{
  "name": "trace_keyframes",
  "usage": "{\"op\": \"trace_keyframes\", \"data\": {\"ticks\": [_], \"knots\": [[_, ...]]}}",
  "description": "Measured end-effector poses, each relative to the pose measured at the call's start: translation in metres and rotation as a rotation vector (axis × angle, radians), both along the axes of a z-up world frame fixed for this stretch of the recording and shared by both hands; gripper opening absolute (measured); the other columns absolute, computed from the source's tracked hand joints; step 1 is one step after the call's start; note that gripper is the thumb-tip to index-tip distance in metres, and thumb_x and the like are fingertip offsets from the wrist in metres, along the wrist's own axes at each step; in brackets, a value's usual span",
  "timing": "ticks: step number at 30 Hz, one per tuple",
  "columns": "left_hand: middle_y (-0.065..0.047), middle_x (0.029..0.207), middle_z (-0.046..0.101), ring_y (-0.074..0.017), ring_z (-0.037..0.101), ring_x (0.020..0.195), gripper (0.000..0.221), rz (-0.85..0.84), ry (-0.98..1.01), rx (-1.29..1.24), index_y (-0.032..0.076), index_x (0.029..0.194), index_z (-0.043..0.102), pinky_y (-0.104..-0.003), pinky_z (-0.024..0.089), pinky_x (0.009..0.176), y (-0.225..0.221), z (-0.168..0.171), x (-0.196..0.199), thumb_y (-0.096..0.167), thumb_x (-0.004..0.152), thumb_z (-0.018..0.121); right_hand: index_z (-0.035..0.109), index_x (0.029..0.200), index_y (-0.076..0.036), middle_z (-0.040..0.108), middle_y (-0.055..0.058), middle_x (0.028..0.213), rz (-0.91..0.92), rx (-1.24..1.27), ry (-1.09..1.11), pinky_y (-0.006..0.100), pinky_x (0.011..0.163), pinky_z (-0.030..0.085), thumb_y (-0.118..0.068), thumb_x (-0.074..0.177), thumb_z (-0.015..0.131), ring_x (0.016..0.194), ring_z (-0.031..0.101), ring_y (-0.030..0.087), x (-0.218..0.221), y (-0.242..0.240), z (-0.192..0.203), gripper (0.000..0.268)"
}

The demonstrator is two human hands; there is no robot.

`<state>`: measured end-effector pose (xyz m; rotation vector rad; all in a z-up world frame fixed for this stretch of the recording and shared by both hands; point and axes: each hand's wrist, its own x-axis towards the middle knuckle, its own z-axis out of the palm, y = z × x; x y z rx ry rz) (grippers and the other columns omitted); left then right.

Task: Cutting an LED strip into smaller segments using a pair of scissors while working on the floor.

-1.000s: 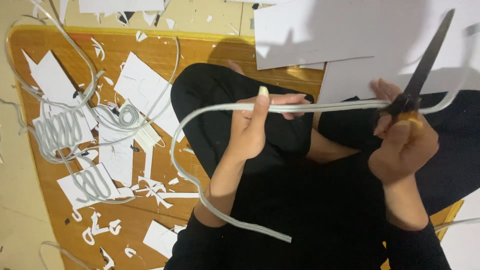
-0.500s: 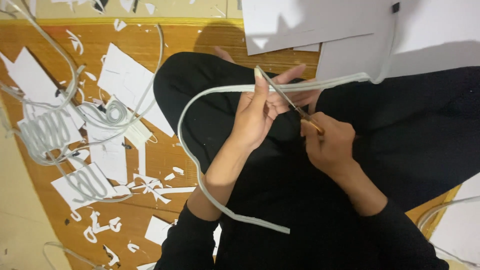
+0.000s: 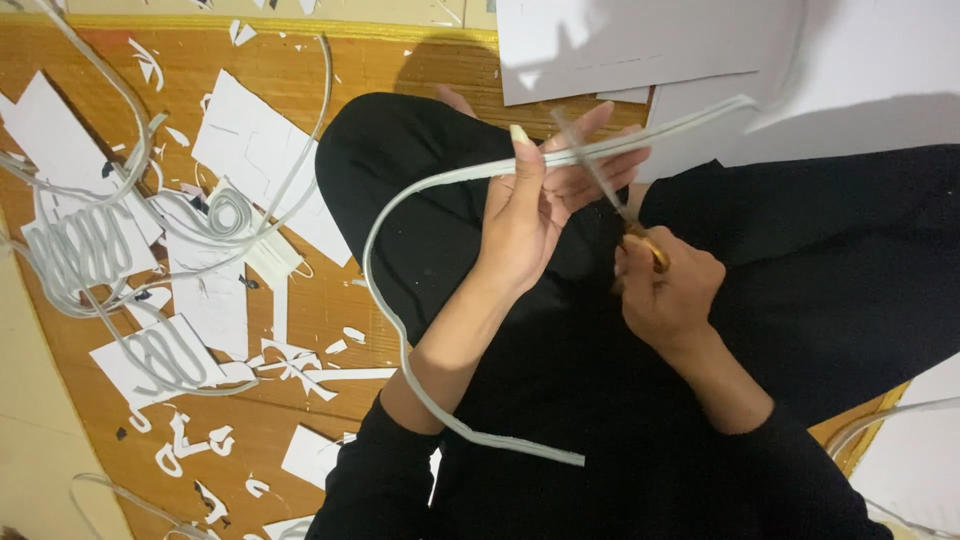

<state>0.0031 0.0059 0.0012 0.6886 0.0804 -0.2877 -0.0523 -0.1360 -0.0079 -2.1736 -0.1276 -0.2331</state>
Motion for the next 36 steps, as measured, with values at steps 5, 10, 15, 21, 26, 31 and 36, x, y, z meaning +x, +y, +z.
{"op": "trace_keyframes", "data": {"ticks": [5,10,15,21,26,31,36], "knots": [[-0.028,0.126,0.053,-0.032,0.055,0.118,0.065,-0.076,-0.034,0.055,-0.006,0.138,0.034,-0.042,0.046,0.106,0.008,-0.002,0.002,0.045,0.099,0.021,0.045,0.065,-0.003,0.045,0.004,0.054,-0.095,0.153,0.108,0.024,0.047,0.034,-0.005,0.1,0.04,0.044,0.04,0.012,0.0,0.0,0.013,0.035],[-0.025,0.129,0.051,-0.033,0.055,0.12,0.062,-0.103,-0.074,0.079,-0.004,0.137,0.036,-0.043,0.047,0.108,0.006,-0.001,0.003,0.043,0.1,0.021,0.055,0.066,-0.006,0.053,0.006,0.059,0.152,-0.092,0.113,0.031,0.046,0.035,-0.003,0.08,0.053,0.045,0.045,0.021,-0.005,0.006,0.007,0.014],[-0.022,0.103,0.059,-0.0314,0.057,0.11,0.058,-0.036,0.072,-0.145,-0.014,0.133,0.036,-0.039,0.044,0.103,0.005,0.002,0.002,0.036,0.103,0.032,0.057,0.069,-0.003,0.05,0.004,0.054,0.041,-0.041,0.141,0.027,0.046,0.034,-0.006,0.09,0.053,0.042,0.043,0.018,-0.002,0.003,0.007,0.022],[-0.028,0.13,0.048,-0.0334,0.051,0.122,0.067,-0.068,-0.012,0.052,-0.008,0.138,0.031,-0.043,0.044,0.108,0.007,0.0,0.005,0.044,0.098,0.019,0.049,0.068,-0.003,0.049,0.004,0.057,-0.072,0.13,0.12,0.024,0.047,0.034,-0.012,0.1,0.04,0.045,0.04,0.012,0.002,-0.003,0.005,0.035],[-0.027,0.119,0.055,-0.0338,0.056,0.115,0.066,-0.034,0.034,-0.065,-0.011,0.134,0.037,-0.038,0.045,0.104,0.008,0.004,0.004,0.044,0.1,0.025,0.054,0.064,-0.003,0.05,0.005,0.057,0.097,0.028,0.126,0.027,0.045,0.031,-0.006,0.088,0.052,0.043,0.039,0.016,0.004,-0.008,0.0,0.024],[-0.027,0.119,0.058,-0.0304,0.06,0.111,0.06,0.04,-0.043,-0.063,-0.009,0.131,0.042,-0.04,0.049,0.102,0.012,-0.001,0.002,0.039,0.103,0.021,0.045,0.073,-0.005,0.044,0.003,0.058,-0.179,0.26,0.111,0.023,0.046,0.036,-0.012,0.103,0.038,0.046,0.041,0.011,0.009,-0.031,-0.011,0.031],[-0.024,0.114,0.062,-0.0295,0.062,0.108,0.056,0.022,-0.009,-0.298,-0.007,0.13,0.045,-0.039,0.049,0.099,0.023,-0.006,0.0,0.039,0.104,0.025,0.038,0.081,-0.008,0.043,0.003,0.064,-0.185,0.483,0.061,0.022,0.05,0.042,-0.008,0.105,0.031,0.05,0.045,0.01,0.011,-0.031,0.003,0.025]]}}
